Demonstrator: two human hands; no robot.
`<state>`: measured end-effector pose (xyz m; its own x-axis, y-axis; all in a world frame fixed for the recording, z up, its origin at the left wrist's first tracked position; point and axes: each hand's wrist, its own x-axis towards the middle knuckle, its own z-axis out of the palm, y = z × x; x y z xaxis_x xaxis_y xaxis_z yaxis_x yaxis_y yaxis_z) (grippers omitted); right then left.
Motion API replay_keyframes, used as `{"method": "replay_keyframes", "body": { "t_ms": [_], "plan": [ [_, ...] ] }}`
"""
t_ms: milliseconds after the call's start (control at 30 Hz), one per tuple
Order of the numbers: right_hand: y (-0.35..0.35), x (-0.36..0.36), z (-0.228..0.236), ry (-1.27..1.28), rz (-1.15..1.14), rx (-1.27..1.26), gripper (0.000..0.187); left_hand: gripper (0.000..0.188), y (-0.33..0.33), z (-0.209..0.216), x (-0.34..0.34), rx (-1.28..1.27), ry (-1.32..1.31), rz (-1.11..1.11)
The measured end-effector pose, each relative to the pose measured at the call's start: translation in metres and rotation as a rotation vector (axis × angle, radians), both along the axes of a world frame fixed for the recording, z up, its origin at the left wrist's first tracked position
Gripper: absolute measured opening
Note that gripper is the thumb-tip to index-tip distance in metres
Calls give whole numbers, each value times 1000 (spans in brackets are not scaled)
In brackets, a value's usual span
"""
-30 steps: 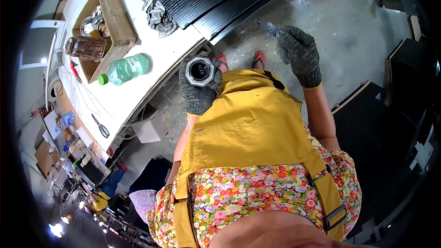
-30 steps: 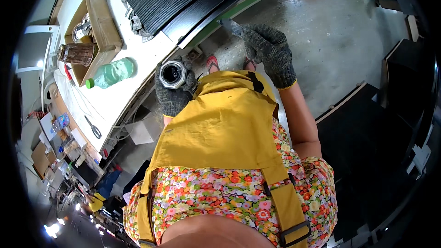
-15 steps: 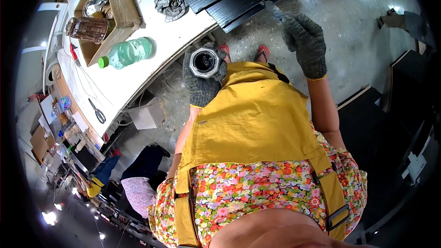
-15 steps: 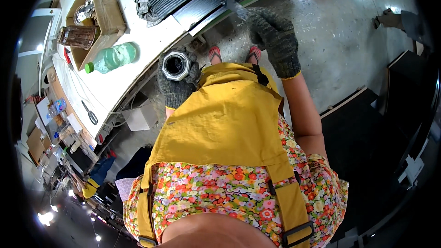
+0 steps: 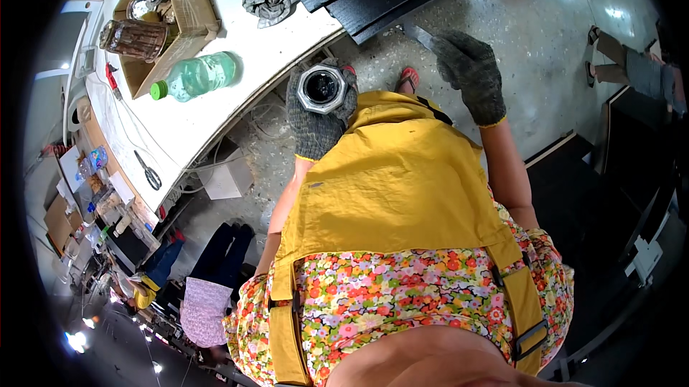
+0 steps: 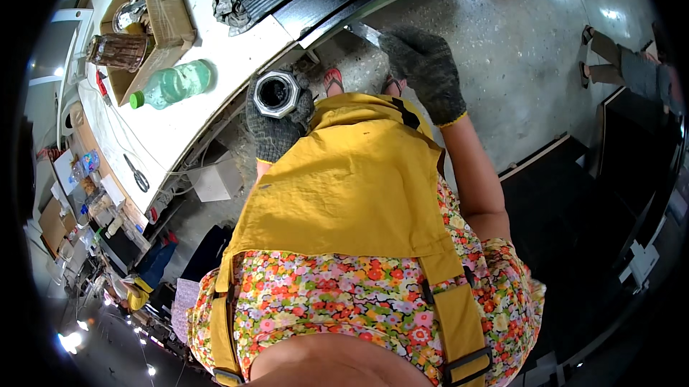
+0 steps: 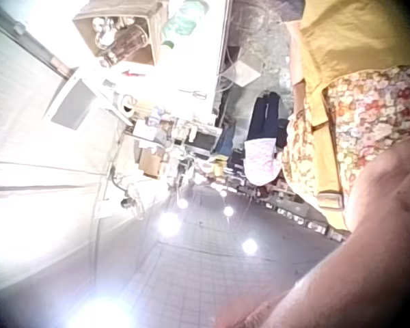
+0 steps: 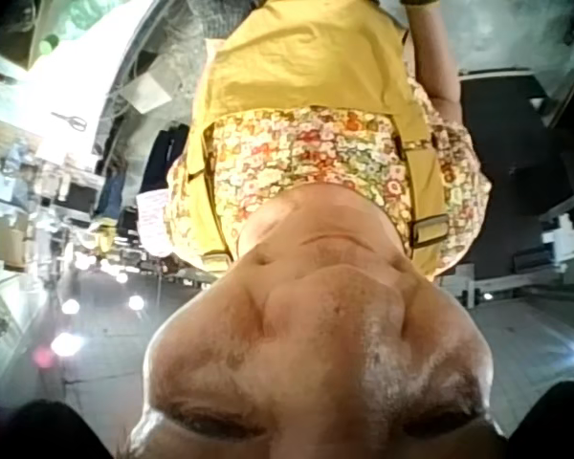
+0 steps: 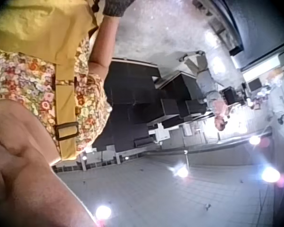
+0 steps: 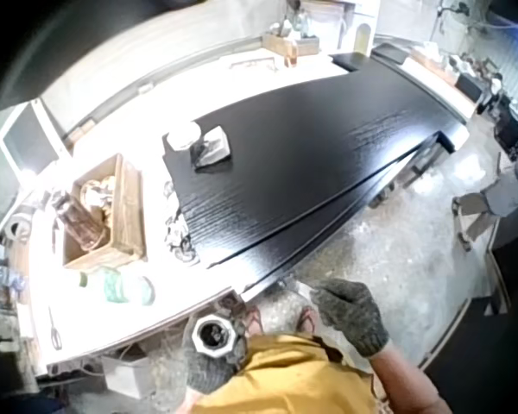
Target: The person is cleaning and wiping black wooden furniture panels using a cloth and liquid from a plastic bottle in a manufacturing workshop.
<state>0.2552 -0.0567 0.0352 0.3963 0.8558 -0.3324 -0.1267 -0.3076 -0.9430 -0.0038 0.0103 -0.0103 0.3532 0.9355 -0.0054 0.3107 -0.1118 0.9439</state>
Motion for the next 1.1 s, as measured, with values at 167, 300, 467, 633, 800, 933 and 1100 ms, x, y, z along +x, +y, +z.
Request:
{"method": "replay_keyframes", "body": {
  "t_ms": [167, 300, 467, 633, 800, 933, 1100],
  "plan": [
    [2, 8, 16, 136, 50, -14, 18, 22, -5, 7, 4, -19, -14, 14],
    [5, -4, -1, 70, -54, 39, 18, 29, -5, 8, 7, -139, -162, 61],
    [3, -3, 11, 44, -3, 11, 17, 29, -3, 14, 5, 9, 14, 26],
    [7, -11, 1, 15, 64, -39, 19, 41, -6, 14, 11, -267, -295, 84],
    [2, -17, 13, 36, 128, -126, 19, 42, -3, 13, 6, 27, 25, 26],
    [4, -24, 6, -7, 103, 30, 20, 43, -6, 15, 8, 9, 46, 27],
    [10, -32, 23, -107, 200, -131, 19, 45, -7, 4, 2, 171, 187, 28]
  ]
}}
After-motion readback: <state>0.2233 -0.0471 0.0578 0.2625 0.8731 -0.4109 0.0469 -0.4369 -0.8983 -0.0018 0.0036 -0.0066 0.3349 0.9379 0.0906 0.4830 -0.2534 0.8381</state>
